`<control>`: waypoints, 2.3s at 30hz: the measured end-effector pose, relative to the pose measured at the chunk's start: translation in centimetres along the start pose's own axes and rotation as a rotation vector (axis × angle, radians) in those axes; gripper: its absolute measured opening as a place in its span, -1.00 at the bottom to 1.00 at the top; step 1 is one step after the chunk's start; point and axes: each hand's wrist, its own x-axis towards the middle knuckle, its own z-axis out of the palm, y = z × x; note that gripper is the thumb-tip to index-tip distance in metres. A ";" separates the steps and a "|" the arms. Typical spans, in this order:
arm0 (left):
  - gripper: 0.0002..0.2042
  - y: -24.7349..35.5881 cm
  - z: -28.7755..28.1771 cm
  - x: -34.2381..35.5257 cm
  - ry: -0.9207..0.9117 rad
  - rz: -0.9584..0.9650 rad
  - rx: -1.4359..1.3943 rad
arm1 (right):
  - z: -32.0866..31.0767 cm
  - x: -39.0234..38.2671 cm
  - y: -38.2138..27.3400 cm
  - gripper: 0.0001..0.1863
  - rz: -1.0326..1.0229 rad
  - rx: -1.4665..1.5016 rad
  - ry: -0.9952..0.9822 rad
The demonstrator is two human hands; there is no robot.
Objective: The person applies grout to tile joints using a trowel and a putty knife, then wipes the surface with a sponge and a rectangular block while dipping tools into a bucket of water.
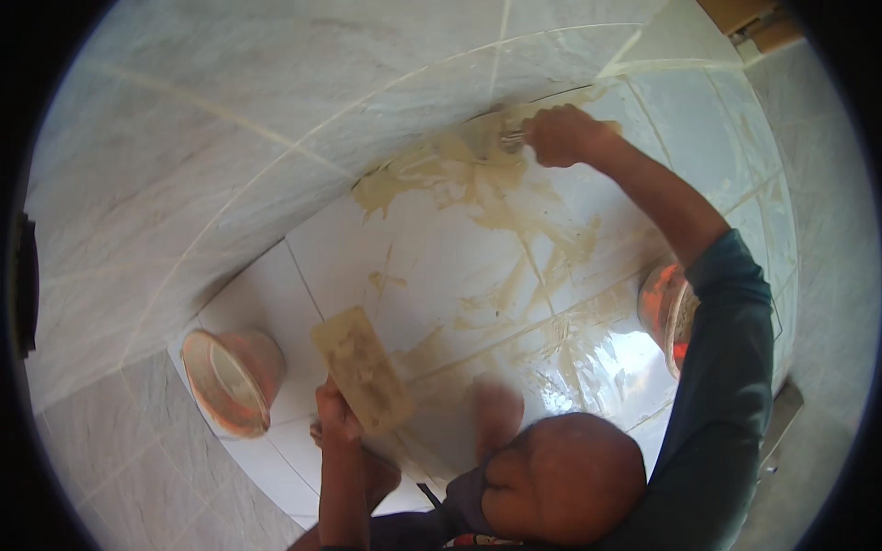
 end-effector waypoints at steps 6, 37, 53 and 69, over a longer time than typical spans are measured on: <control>-0.53 0.4 -0.4 -0.5 0.135 -0.023 -0.022 | 4.9 -1.6 17.2 -0.74 0.084 0.075 0.120; -0.55 1.1 3.2 -0.1 0.019 -0.155 0.236 | 7.4 -1.1 -3.6 -0.72 0.633 2.088 0.693; -0.52 1.4 2.8 -0.8 0.039 -0.223 0.206 | 0.4 -6.8 5.4 -0.67 0.293 1.010 -0.158; -0.48 1.0 2.8 -0.1 0.055 -0.261 0.246 | 8.4 -12.6 4.4 -0.52 0.492 1.622 0.527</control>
